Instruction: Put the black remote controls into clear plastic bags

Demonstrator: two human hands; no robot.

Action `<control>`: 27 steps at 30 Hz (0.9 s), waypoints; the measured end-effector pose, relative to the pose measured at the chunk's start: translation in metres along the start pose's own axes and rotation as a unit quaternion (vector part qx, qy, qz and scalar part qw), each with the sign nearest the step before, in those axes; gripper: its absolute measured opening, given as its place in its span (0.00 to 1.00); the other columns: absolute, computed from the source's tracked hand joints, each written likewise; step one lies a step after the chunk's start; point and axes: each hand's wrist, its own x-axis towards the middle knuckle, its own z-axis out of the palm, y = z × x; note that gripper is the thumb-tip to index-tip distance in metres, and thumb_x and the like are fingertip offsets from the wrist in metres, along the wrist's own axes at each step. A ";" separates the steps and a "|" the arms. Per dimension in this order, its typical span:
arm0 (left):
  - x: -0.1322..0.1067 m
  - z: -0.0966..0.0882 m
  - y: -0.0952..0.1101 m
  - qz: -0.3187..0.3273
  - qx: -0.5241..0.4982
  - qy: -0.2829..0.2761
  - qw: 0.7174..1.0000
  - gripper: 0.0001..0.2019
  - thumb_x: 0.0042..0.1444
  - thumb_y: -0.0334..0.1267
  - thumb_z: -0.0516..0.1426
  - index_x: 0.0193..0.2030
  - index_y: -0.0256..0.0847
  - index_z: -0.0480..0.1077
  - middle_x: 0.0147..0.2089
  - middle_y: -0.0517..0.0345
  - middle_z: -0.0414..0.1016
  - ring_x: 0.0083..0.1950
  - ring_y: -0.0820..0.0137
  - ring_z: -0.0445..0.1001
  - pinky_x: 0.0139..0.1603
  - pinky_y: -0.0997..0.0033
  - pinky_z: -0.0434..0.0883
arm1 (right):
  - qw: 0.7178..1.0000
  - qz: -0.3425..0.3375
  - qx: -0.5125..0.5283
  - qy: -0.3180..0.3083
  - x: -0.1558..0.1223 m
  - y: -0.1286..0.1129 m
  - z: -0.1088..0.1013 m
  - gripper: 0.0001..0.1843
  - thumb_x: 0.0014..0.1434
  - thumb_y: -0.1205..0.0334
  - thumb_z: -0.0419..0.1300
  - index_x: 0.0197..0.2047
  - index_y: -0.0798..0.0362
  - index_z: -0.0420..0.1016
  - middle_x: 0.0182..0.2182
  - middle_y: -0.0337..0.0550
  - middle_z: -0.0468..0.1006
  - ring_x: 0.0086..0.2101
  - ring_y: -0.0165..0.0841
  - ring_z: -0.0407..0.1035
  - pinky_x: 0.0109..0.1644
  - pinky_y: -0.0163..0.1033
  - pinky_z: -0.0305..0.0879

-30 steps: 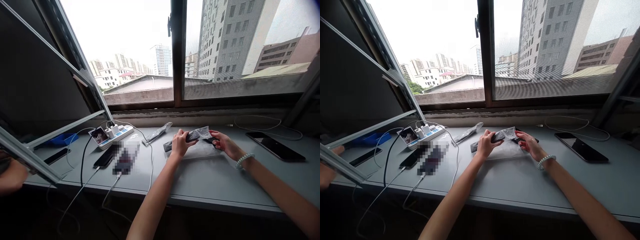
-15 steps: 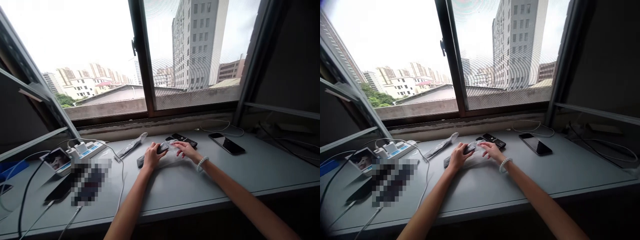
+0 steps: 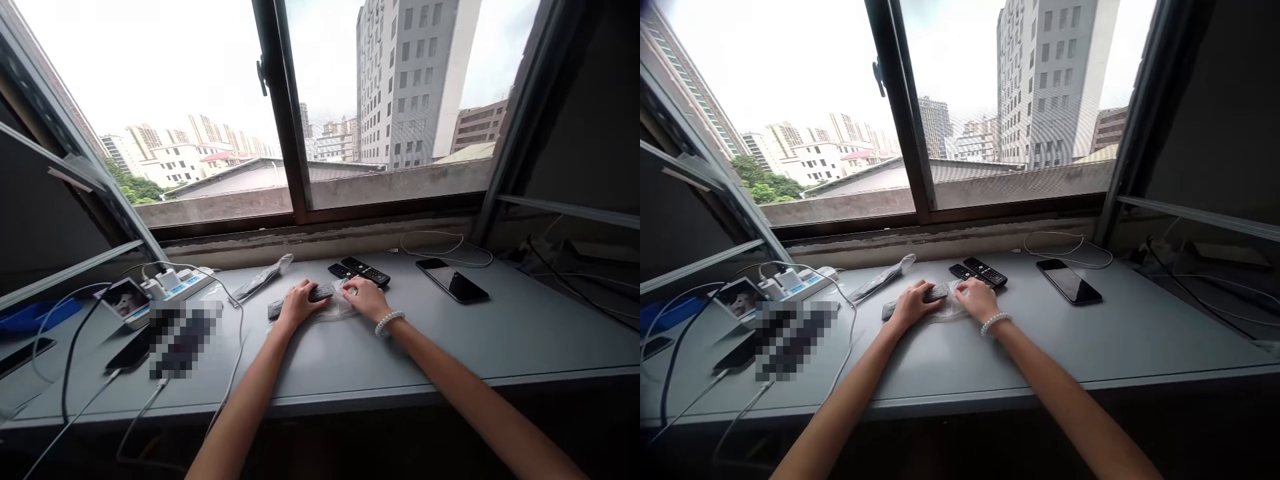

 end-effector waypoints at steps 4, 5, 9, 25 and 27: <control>-0.002 0.002 0.000 0.003 -0.008 -0.005 1.000 0.19 0.49 0.53 0.59 0.44 0.46 0.71 0.41 0.59 0.71 0.40 0.66 0.72 0.45 0.70 0.66 | 1.000 0.006 -0.001 -0.021 -0.002 0.003 0.000 0.08 0.52 0.57 0.58 0.31 0.47 0.78 0.38 0.39 0.79 0.36 0.35 0.72 0.35 0.35 0.60; -0.002 0.003 0.000 0.004 -0.008 -0.002 1.000 0.19 0.49 0.53 0.59 0.44 0.46 0.71 0.41 0.58 0.71 0.40 0.66 0.72 0.45 0.70 0.66 | 1.000 0.013 0.002 -0.027 -0.002 0.004 0.000 0.09 0.52 0.55 0.58 0.31 0.47 0.79 0.37 0.39 0.79 0.34 0.35 0.72 0.35 0.36 0.59; -0.003 0.006 -0.001 0.024 -0.006 0.005 1.000 0.20 0.48 0.53 0.59 0.45 0.45 0.71 0.41 0.58 0.70 0.39 0.67 0.72 0.45 0.70 0.66 | 0.999 0.029 0.006 -0.032 -0.003 0.006 0.000 0.13 0.51 0.50 0.58 0.29 0.48 0.79 0.31 0.41 0.80 0.33 0.36 0.72 0.34 0.37 0.59; -0.003 0.001 0.014 0.091 -0.001 0.045 0.995 0.19 0.50 0.51 0.59 0.47 0.47 0.71 0.40 0.58 0.69 0.38 0.69 0.69 0.43 0.71 0.67 | 0.964 0.068 0.242 -0.081 0.009 0.018 0.009 0.09 0.51 0.61 0.58 0.31 0.56 0.78 0.24 0.43 0.77 0.18 0.30 0.69 0.18 0.31 0.58; -0.003 0.000 0.015 0.099 0.000 0.048 0.994 0.19 0.50 0.51 0.58 0.47 0.47 0.71 0.41 0.58 0.69 0.38 0.69 0.69 0.44 0.71 0.67 | 0.949 0.078 0.291 -0.093 0.008 0.015 0.008 0.10 0.50 0.59 0.60 0.31 0.57 0.77 0.21 0.41 0.75 0.18 0.30 0.69 0.15 0.29 0.54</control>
